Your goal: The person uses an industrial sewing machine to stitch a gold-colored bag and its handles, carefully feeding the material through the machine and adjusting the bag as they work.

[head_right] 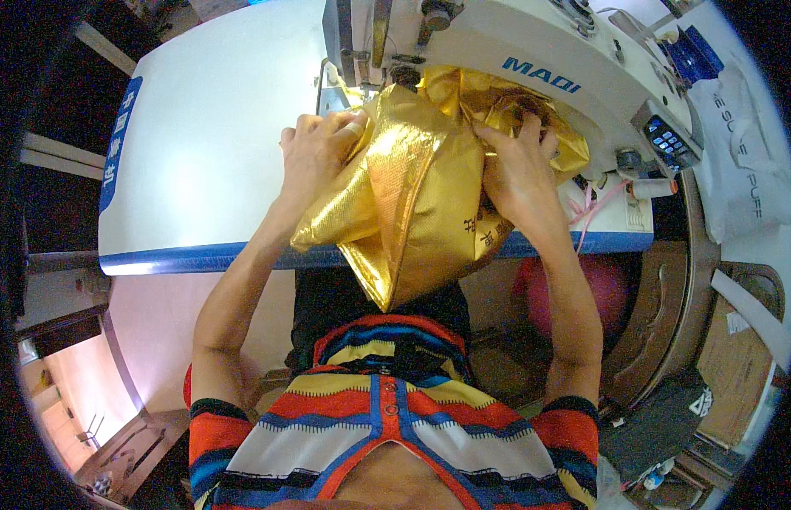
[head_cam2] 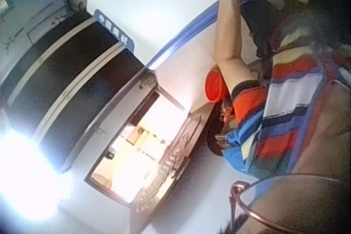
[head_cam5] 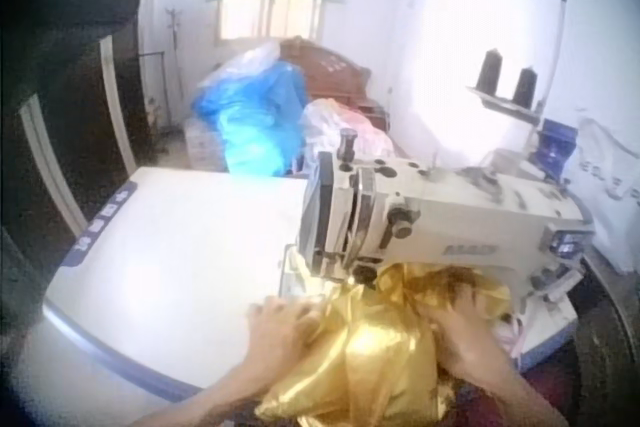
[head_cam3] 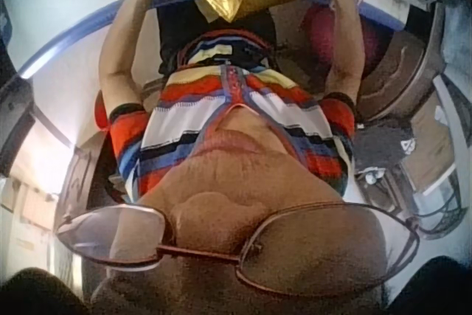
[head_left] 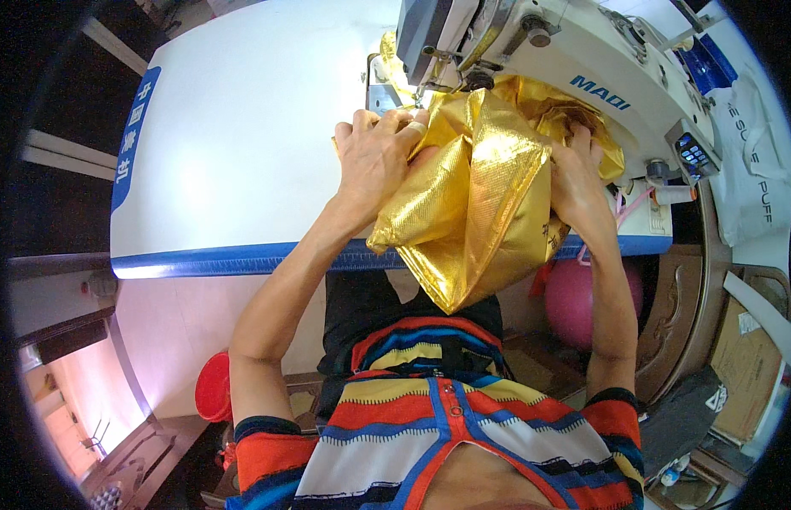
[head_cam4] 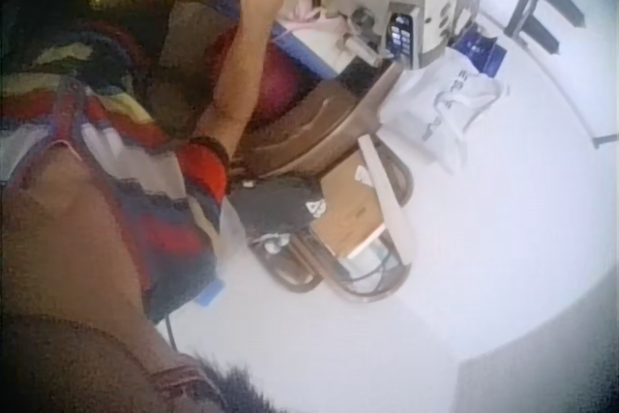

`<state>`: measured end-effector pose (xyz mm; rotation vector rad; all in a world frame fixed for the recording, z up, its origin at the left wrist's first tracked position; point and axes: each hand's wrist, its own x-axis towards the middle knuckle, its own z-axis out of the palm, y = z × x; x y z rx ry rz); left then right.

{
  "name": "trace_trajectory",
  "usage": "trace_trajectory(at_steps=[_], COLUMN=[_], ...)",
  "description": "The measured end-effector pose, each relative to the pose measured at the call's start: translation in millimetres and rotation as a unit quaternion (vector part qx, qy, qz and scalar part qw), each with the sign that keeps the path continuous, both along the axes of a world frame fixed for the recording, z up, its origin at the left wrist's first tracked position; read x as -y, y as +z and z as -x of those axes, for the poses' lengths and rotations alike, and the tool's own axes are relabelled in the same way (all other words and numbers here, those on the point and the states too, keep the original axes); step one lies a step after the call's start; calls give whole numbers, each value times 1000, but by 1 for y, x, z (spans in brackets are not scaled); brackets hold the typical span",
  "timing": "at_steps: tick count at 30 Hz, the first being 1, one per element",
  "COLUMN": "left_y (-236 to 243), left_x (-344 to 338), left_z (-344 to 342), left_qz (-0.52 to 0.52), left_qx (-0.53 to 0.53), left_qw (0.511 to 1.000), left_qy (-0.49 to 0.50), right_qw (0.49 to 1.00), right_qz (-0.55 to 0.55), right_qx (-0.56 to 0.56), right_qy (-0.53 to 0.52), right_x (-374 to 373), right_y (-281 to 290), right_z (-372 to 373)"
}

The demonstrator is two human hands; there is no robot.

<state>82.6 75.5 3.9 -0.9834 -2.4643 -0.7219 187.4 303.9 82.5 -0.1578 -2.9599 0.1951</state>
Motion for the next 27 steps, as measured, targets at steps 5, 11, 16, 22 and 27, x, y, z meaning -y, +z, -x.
trace_trajectory(at_steps=[5, 11, 16, 22, 27], left_y=[1, 1, -2, -2, -1], left_x=[1, 2, 2, 2, -1], left_z=[0, -1, 1, 1, 0], left_qz=[-7, -7, -4, -11, -11], left_qx=[5, 10, 12, 14, 22], left_qw=[1000, 1000, 1000, 1000, 1000], left_qy=[-7, -1, -2, -3, 8], right_qw=[999, 999, 999, 998, 998], right_qz=[-37, -19, -18, -22, -51], right_qx=[-20, 18, 10, 27, 6], right_qy=[15, -32, -36, -50, -33], right_x=[-4, 10, 10, 6, 11], right_y=[-8, 1, -2, -7, -3], right_z=[-4, -7, -9, -4, 0])
